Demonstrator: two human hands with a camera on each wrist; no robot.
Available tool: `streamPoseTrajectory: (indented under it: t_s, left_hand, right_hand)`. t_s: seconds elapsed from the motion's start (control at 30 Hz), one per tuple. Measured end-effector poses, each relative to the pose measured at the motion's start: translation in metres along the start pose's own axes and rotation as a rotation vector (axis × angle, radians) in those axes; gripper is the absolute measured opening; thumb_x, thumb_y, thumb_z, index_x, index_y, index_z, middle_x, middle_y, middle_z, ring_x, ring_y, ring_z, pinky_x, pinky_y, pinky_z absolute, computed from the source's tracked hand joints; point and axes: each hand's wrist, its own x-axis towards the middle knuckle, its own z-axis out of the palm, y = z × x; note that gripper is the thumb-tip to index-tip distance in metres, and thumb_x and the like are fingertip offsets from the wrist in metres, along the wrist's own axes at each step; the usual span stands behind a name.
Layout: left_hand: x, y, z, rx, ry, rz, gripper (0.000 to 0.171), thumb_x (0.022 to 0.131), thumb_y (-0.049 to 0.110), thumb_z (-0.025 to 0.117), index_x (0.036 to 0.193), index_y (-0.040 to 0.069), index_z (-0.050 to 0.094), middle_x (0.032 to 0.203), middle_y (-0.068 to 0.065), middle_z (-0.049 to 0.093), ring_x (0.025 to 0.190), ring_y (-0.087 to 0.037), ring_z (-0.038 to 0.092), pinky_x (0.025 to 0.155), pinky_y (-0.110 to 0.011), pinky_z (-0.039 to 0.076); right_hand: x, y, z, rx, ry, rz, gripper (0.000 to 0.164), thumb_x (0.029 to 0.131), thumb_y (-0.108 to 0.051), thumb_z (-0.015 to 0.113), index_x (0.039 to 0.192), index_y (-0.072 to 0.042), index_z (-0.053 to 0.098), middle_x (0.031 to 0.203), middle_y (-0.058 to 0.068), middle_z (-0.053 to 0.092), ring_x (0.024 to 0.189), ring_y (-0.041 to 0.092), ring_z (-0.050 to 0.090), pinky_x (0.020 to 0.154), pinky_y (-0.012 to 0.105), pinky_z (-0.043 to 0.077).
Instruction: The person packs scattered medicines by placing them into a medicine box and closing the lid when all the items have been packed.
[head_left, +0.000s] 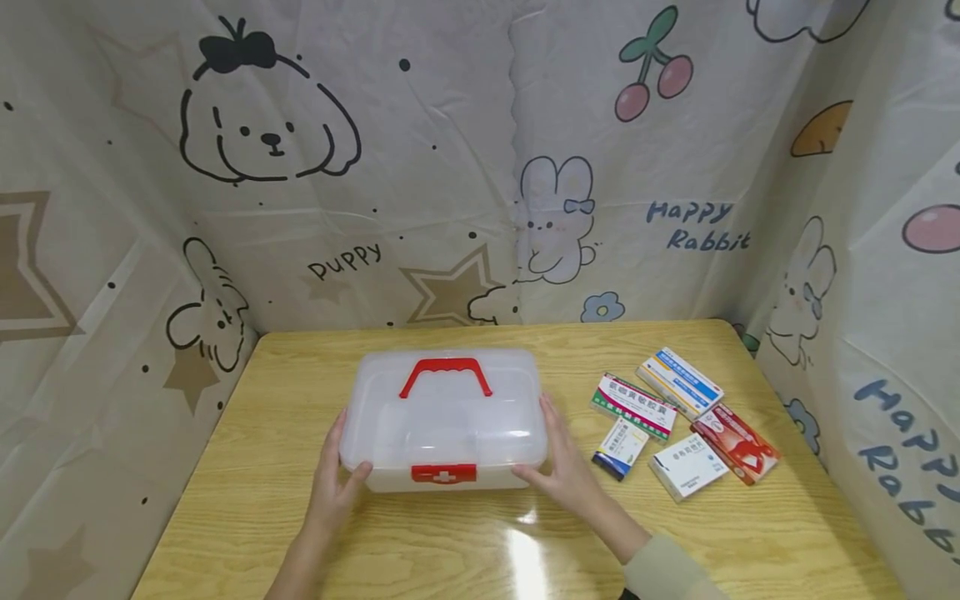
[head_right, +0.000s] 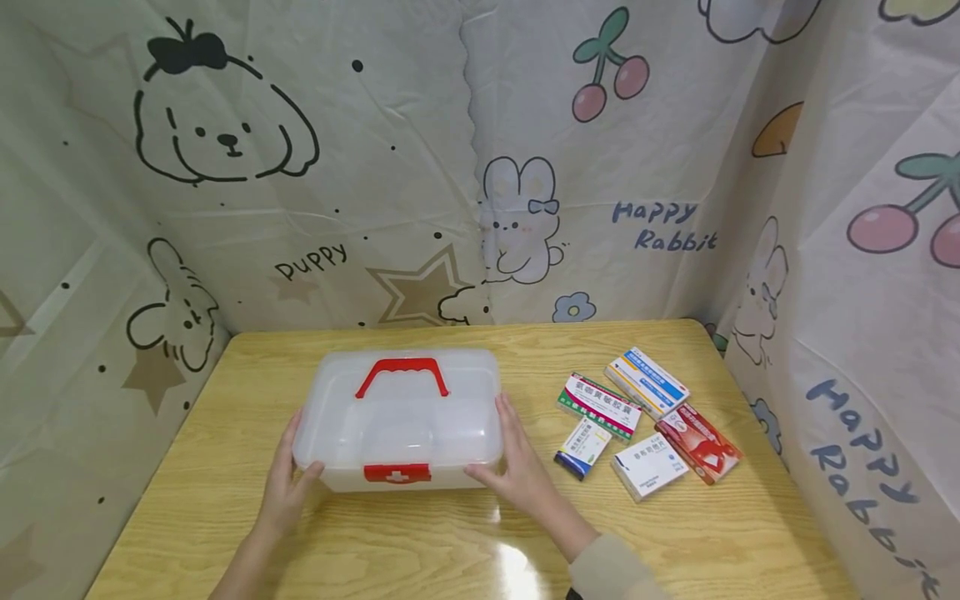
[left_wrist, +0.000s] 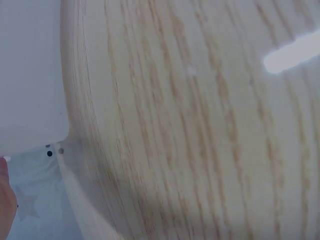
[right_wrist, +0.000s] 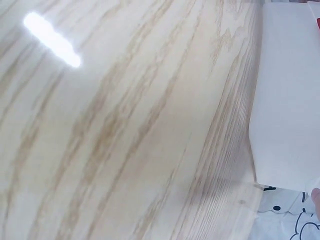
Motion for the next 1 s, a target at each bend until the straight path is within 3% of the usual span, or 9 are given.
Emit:
streamPoseTrajectory:
  t_s: [0.2,0.5,1.0]
  left_hand:
    - [0.007,0.032,-0.001,0.001,0.02,-0.032,0.07,0.076,-0.008,0.057,0.137,-0.011,0.025,0.137,-0.032,0.03,0.126,0.004,0.028,0.099,-0.009,0.021]
    - [0.007,0.033,-0.001,0.017,0.021,-0.032,0.07,0.075,-0.01,0.056,0.137,-0.011,0.025,0.137,-0.031,0.031,0.124,0.005,0.029,0.098,-0.007,0.023]
    - [0.009,0.036,0.0,-0.018,0.038,-0.106,0.067,0.079,-0.008,0.053,0.14,-0.006,0.024,0.138,-0.028,0.033,0.12,0.008,0.032,0.096,-0.006,0.025]
  right_hand:
    - [0.0,0.0,0.002,0.025,0.002,0.011,0.098,0.076,-0.038,0.069,0.148,-0.015,0.007,0.152,0.011,0.012,0.135,0.033,0.02,0.102,0.054,0.024]
    - [-0.001,0.0,0.003,0.019,0.037,0.001,0.095,0.077,-0.041,0.067,0.148,-0.013,0.01,0.151,0.014,0.015,0.134,0.036,0.023,0.1,0.056,0.026]
    - [0.001,-0.009,0.004,0.023,0.12,0.001,0.086,0.083,-0.052,0.056,0.146,-0.009,0.017,0.149,0.014,0.022,0.129,0.04,0.031,0.095,0.059,0.032]
